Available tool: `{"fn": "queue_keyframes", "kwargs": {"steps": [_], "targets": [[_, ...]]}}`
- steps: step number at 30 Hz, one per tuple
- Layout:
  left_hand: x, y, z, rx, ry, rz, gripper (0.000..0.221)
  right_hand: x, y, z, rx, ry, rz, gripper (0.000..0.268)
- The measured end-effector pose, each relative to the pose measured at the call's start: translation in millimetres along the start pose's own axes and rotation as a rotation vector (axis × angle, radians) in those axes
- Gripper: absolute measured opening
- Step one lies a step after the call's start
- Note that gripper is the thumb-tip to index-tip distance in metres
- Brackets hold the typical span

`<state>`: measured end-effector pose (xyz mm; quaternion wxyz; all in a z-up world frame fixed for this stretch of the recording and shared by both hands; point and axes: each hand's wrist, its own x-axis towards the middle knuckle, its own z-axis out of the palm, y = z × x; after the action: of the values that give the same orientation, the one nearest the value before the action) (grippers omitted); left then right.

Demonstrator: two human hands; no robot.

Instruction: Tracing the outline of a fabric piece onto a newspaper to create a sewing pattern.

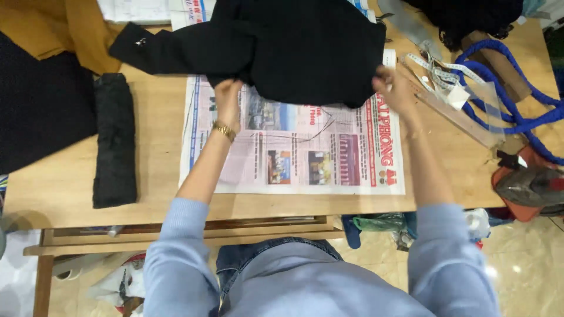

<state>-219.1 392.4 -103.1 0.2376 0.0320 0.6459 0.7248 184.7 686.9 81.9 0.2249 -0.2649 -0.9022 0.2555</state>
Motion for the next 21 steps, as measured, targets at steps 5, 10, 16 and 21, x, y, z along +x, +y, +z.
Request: {"fn": "queue_keyframes", "kwargs": {"steps": [5, 10, 16, 21], "targets": [[-119.2, 51.4, -31.9, -0.176, -0.095, -0.272, 0.04, -67.1, -46.3, 40.1, 0.544, 0.093, 0.444, 0.037], [-156.1, 113.2, -5.1, -0.364, -0.272, -0.563, 0.058, -82.4, -95.3, 46.5, 1.417, -0.07, 0.759, 0.034], [-107.4, 95.2, 52.3, -0.495, -0.283, -0.594, 0.035, -59.2, -134.0, 96.9, 1.874, -0.189, 0.999, 0.047], [-115.8, 135.3, 92.3, -0.559, -0.366, -0.608, 0.01, -26.8, -121.5, 168.5, 1.774, -0.123, 0.81, 0.016]]}}
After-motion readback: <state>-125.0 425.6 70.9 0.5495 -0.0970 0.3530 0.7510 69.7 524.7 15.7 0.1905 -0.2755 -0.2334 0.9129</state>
